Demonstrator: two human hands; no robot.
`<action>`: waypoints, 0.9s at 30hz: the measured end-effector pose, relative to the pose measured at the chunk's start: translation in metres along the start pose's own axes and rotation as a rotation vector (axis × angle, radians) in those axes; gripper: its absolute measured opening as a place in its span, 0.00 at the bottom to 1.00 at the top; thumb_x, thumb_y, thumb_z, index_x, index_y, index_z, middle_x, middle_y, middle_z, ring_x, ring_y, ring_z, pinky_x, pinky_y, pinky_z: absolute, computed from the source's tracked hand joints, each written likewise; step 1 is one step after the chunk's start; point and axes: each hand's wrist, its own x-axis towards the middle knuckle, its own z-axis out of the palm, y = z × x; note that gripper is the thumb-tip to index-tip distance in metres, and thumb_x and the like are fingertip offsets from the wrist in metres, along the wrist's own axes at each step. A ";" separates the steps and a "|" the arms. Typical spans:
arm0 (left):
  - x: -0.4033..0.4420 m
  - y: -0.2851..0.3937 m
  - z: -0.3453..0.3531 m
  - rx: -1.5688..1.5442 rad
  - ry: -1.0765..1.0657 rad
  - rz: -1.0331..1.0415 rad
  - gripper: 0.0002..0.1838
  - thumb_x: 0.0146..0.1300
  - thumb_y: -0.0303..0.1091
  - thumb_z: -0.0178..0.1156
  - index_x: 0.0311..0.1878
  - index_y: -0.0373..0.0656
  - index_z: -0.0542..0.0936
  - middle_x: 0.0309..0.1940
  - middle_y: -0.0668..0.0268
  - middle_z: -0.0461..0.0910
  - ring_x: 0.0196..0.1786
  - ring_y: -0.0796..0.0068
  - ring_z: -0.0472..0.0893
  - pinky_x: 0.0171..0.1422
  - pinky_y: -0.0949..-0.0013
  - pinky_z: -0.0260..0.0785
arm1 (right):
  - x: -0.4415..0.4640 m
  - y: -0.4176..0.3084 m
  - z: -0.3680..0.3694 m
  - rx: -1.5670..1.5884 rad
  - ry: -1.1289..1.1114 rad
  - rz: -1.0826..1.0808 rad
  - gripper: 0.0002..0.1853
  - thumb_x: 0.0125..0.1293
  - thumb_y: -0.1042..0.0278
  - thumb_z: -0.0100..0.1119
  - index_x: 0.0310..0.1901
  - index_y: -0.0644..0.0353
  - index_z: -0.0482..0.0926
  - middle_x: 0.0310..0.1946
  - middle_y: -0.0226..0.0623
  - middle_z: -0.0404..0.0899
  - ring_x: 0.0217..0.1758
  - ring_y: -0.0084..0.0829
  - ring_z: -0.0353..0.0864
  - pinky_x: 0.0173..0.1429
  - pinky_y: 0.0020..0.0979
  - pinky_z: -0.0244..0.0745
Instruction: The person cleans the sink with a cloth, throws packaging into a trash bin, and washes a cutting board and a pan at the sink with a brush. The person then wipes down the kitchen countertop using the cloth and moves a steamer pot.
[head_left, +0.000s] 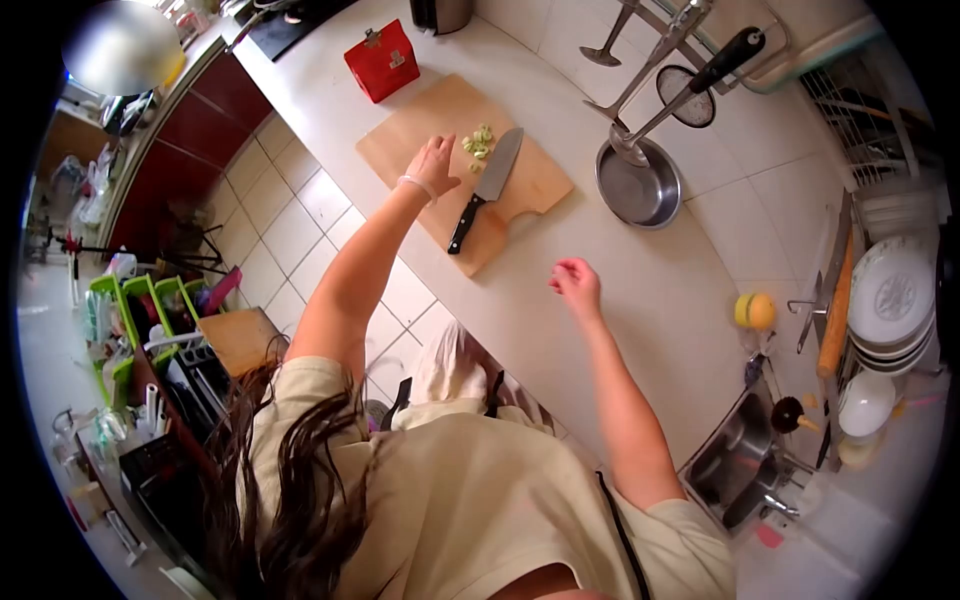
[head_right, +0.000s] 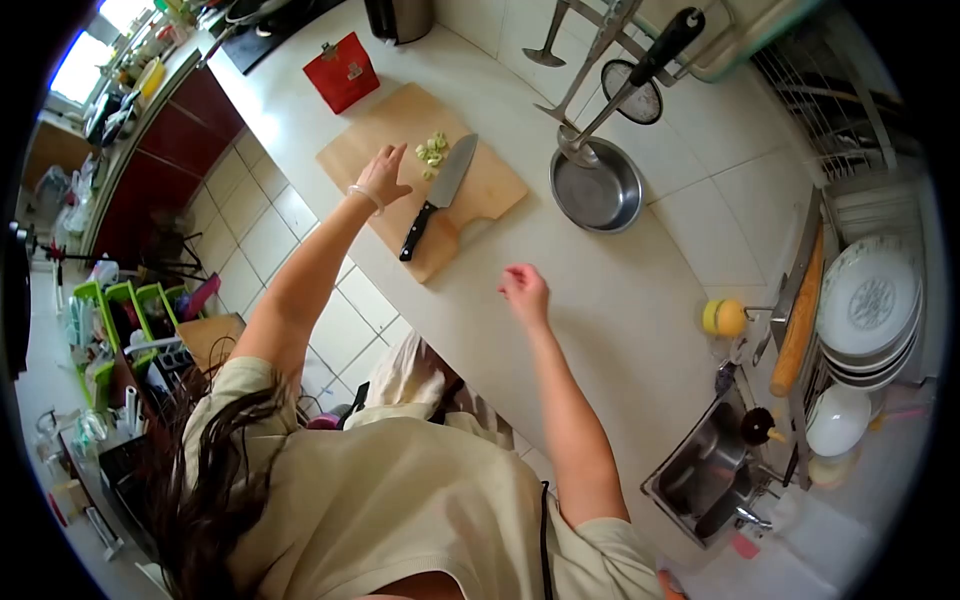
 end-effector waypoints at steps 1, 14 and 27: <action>-0.001 0.001 0.002 0.000 -0.020 0.000 0.46 0.43 0.36 0.72 0.66 0.40 0.60 0.56 0.51 0.68 0.58 0.51 0.70 0.60 0.59 0.67 | 0.000 0.003 0.020 -0.022 -0.018 -0.072 0.09 0.63 0.68 0.58 0.41 0.64 0.76 0.29 0.36 0.81 0.31 0.26 0.82 0.34 0.26 0.77; 0.067 -0.058 -0.010 -0.063 -0.277 0.316 0.49 0.40 0.42 0.74 0.66 0.37 0.61 0.55 0.52 0.68 0.57 0.52 0.71 0.60 0.60 0.67 | 0.058 -0.065 0.187 -0.774 0.111 -0.015 0.33 0.51 0.50 0.68 0.47 0.68 0.63 0.30 0.54 0.79 0.34 0.53 0.80 0.39 0.46 0.76; 0.140 -0.053 -0.006 -0.100 -0.596 0.574 0.49 0.34 0.41 0.78 0.61 0.38 0.64 0.54 0.53 0.64 0.56 0.51 0.72 0.59 0.60 0.69 | 0.044 -0.002 0.215 -0.427 0.667 -0.030 0.05 0.63 0.70 0.48 0.32 0.61 0.69 0.17 0.36 0.72 0.12 0.28 0.71 0.17 0.32 0.67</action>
